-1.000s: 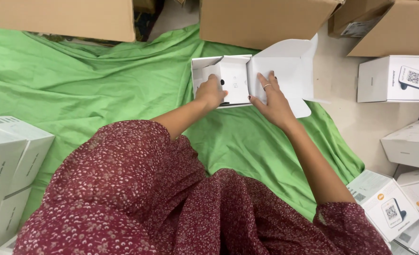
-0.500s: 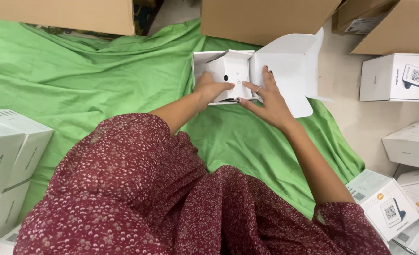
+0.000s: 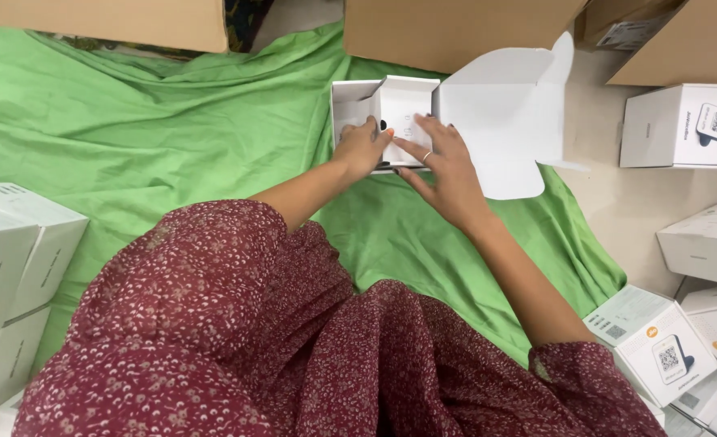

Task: The person packs electronic devices into retail boxes and organizes the boxes into stacks.

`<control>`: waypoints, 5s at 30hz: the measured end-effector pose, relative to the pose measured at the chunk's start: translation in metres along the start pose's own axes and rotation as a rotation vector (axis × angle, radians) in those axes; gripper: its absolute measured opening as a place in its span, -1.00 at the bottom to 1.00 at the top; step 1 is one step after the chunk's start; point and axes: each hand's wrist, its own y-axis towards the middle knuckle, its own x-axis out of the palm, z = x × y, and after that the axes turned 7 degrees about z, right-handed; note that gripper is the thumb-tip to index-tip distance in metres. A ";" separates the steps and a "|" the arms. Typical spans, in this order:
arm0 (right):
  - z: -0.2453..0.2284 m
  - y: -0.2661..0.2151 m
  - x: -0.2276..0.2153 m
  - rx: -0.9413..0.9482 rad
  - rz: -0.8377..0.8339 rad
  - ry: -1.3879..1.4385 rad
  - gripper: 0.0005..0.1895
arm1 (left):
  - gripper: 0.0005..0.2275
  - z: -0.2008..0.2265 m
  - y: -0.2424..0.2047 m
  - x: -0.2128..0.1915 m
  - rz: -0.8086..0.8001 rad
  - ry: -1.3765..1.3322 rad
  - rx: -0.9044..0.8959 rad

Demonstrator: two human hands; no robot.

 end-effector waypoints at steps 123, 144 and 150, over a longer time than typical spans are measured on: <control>0.168 0.265 -0.096 0.473 0.130 -0.181 -0.47 | -0.11 0.273 0.290 -0.041 0.968 0.308 0.517; 0.144 0.259 -0.098 0.356 0.455 -0.153 -0.77 | -0.50 0.277 0.270 -0.067 1.117 -0.181 0.666; 0.162 0.236 -0.085 0.112 0.600 -0.406 -0.79 | -0.49 0.241 0.140 -0.130 0.953 -0.268 0.835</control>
